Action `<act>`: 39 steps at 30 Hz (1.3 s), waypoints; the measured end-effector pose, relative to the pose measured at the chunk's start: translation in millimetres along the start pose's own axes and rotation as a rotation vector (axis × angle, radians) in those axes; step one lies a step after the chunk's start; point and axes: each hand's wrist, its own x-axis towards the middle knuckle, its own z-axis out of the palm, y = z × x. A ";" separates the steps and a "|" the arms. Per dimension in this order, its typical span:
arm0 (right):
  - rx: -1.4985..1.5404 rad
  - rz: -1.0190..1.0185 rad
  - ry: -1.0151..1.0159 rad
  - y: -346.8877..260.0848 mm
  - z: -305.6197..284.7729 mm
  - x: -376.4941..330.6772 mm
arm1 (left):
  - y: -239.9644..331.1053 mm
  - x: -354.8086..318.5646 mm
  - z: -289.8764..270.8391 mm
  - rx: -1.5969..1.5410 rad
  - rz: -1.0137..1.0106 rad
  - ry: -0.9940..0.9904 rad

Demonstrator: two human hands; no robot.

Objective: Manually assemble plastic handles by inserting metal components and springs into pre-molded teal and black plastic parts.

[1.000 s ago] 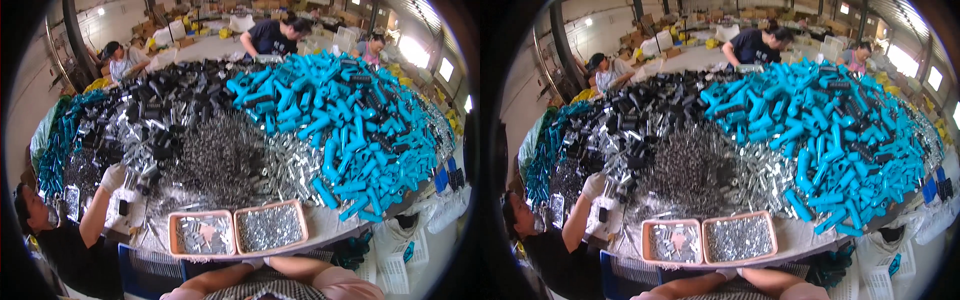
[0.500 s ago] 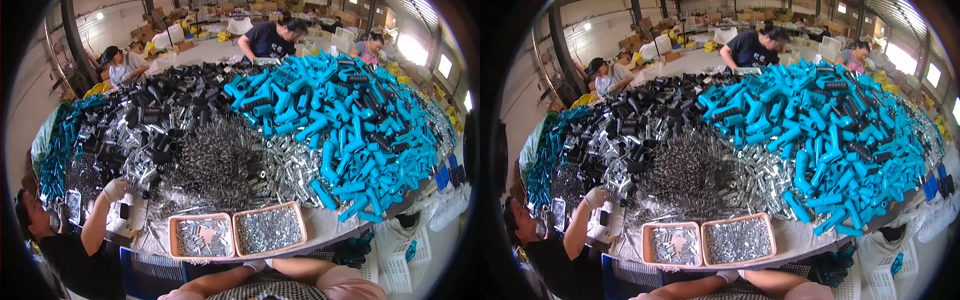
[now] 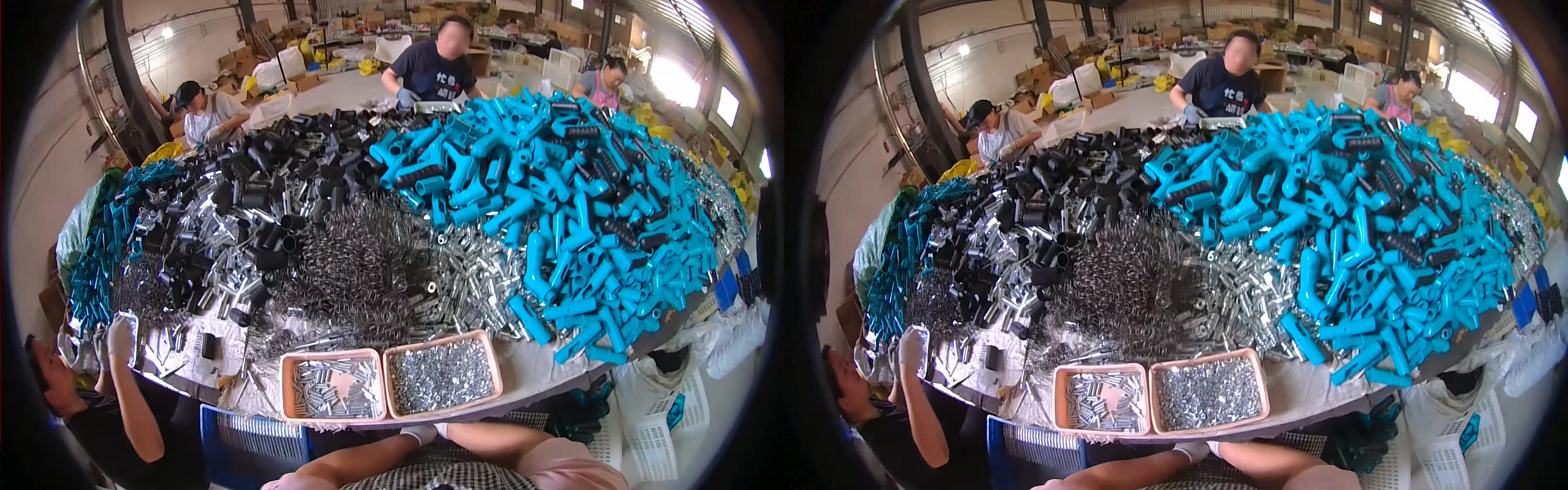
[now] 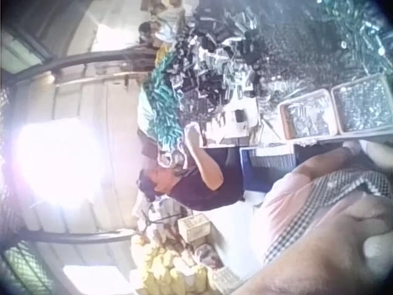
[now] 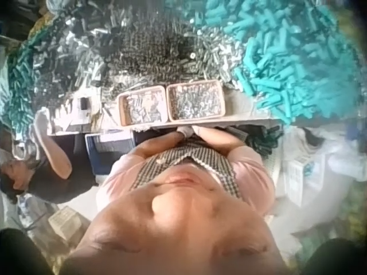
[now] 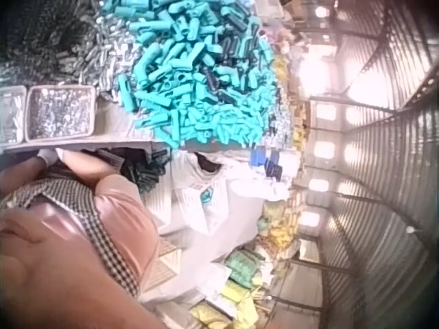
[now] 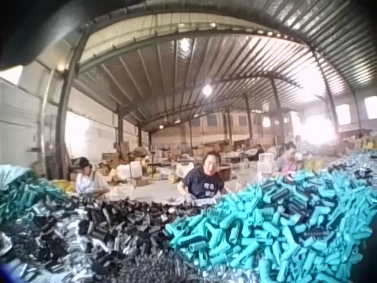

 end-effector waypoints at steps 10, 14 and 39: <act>-0.063 -0.102 -0.082 -53.8 -46.4 -18.6 | 7.9 -14.8 -33.7 -0.121 -0.226 -0.147; -0.050 -0.081 -0.105 -41.8 -57.6 -41.8 | 11.6 -34.5 -12.7 -0.163 -0.193 -0.063; 0.788 0.170 0.079 -43.5 -243.7 -296.2 | 90.9 -93.4 -65.3 -2.271 -0.264 0.067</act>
